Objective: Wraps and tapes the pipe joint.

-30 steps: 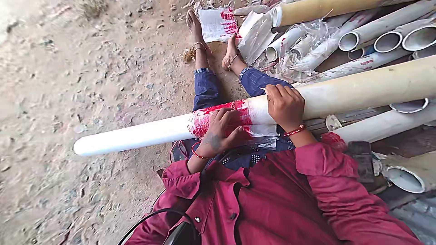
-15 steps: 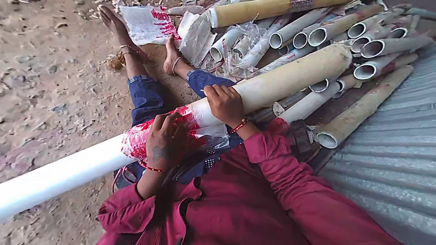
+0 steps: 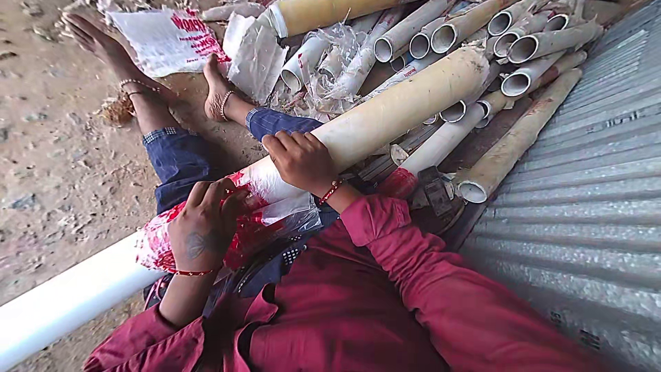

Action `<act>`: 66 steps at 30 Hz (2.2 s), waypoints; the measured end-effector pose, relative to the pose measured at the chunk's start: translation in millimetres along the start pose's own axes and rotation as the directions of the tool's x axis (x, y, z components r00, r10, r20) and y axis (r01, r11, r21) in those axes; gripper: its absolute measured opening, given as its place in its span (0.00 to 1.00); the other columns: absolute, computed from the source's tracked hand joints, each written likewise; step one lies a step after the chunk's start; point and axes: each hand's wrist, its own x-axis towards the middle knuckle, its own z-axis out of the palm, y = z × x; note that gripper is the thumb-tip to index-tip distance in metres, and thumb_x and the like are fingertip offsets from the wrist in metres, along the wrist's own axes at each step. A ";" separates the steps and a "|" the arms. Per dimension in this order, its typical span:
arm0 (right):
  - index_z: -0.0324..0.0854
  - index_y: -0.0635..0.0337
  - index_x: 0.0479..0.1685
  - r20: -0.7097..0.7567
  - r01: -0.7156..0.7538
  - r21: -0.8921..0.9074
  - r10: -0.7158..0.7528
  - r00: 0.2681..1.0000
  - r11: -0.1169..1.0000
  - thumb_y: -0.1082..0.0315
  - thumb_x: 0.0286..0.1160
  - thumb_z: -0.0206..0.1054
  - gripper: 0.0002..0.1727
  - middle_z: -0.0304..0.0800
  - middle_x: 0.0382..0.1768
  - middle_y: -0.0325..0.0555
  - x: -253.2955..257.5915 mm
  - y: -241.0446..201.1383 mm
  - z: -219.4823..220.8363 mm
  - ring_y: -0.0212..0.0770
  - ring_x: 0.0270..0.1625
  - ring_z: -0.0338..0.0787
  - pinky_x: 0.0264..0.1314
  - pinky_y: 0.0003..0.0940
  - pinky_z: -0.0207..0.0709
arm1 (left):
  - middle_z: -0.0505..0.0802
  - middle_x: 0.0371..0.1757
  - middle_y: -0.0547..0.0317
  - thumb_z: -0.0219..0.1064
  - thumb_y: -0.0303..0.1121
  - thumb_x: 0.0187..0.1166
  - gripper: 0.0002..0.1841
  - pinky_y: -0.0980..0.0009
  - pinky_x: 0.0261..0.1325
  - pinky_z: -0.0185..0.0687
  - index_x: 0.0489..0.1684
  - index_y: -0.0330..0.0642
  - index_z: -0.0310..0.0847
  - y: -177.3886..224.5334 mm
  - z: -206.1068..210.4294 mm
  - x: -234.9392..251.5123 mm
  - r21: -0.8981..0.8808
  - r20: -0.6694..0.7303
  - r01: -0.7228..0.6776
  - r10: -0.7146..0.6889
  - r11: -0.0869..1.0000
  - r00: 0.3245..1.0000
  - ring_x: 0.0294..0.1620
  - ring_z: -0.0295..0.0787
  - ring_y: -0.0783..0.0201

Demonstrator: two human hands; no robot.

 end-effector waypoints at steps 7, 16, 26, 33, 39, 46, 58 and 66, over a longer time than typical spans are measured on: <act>0.94 0.60 0.38 -0.017 0.013 -0.001 -0.013 1.000 1.000 0.73 0.70 0.68 0.08 0.92 0.29 0.47 -2.1 -1.3 -2.2 0.45 0.27 0.87 0.27 0.37 0.73 | 0.88 0.49 0.29 0.58 0.35 0.87 0.16 0.27 0.32 0.73 0.50 0.27 0.83 -0.3 1.3 2.0 0.004 0.008 -0.055 0.055 0.998 0.998 0.42 0.89 0.25; 0.88 0.66 0.37 -0.399 -0.214 0.041 0.213 0.892 0.976 0.64 0.86 0.53 0.19 0.90 0.26 0.48 -27.4 38.0 -60.0 0.39 0.27 0.87 0.29 0.33 0.76 | 0.86 0.51 0.26 0.49 0.45 0.89 0.25 0.31 0.30 0.74 0.54 0.27 0.81 -8.3 9.9 -0.9 0.069 -0.017 -0.118 0.119 0.991 0.993 0.40 0.87 0.24; 0.83 0.73 0.62 -0.314 -0.976 -0.118 0.939 -0.139 -0.183 0.64 0.85 0.65 0.19 0.90 0.56 0.66 -227.2 197.6 -195.9 0.55 0.60 0.87 0.69 0.50 0.73 | 0.82 0.62 0.21 0.75 0.48 0.68 0.33 0.29 0.38 0.77 0.58 0.22 0.77 -6.8 4.8 -2.7 -0.001 0.009 -0.128 0.128 0.992 0.992 0.49 0.86 0.20; 0.83 0.75 0.61 -0.078 -0.889 -0.216 0.914 -0.397 -0.404 0.66 0.87 0.60 0.19 0.88 0.63 0.67 -272.1 203.8 -194.8 0.55 0.65 0.88 0.72 0.51 0.73 | 0.85 0.50 0.26 0.74 0.50 0.69 0.33 0.31 0.31 0.73 0.57 0.24 0.77 -7.7 0.5 -1.2 -0.006 0.051 -0.084 0.084 0.996 0.995 0.38 0.86 0.25; 0.86 0.69 0.59 -0.017 -0.893 -0.317 0.944 -0.330 -0.318 0.66 0.87 0.59 0.16 0.91 0.61 0.61 -255.0 196.0 -185.9 0.54 0.66 0.88 0.71 0.53 0.72 | 0.85 0.48 0.29 0.71 0.54 0.67 0.34 0.32 0.28 0.72 0.55 0.25 0.79 -9.0 1.1 -0.1 -0.002 0.067 -0.105 0.105 0.994 0.992 0.37 0.86 0.26; 0.79 0.66 0.74 0.119 -0.829 -0.558 0.985 -0.122 -0.035 0.62 0.91 0.54 0.22 0.86 0.68 0.68 -258.1 174.3 -169.5 0.64 0.74 0.83 0.77 0.60 0.69 | 0.85 0.47 0.29 0.69 0.55 0.67 0.35 0.33 0.27 0.71 0.53 0.26 0.78 -8.9 3.2 -2.3 0.015 0.036 -0.099 0.098 0.995 0.994 0.36 0.85 0.26; 0.83 0.64 0.68 -0.097 -0.899 -0.346 0.963 -0.250 -0.268 0.64 0.91 0.57 0.19 0.91 0.62 0.61 -289.1 165.0 -176.3 0.57 0.68 0.86 0.73 0.56 0.71 | 0.85 0.48 0.32 0.70 0.56 0.66 0.34 0.34 0.25 0.69 0.54 0.28 0.80 -9.8 3.2 -2.4 -0.010 0.058 -0.090 0.090 0.996 0.994 0.34 0.85 0.28; 0.83 0.66 0.68 -0.114 -0.906 -0.335 0.965 -0.235 -0.260 0.64 0.92 0.55 0.20 0.90 0.64 0.61 -292.6 165.4 -174.6 0.57 0.71 0.86 0.76 0.57 0.69 | 0.85 0.47 0.32 0.69 0.57 0.66 0.35 0.34 0.25 0.69 0.52 0.28 0.80 -8.7 3.9 -3.4 -0.016 0.045 -0.089 0.089 0.996 0.995 0.35 0.85 0.29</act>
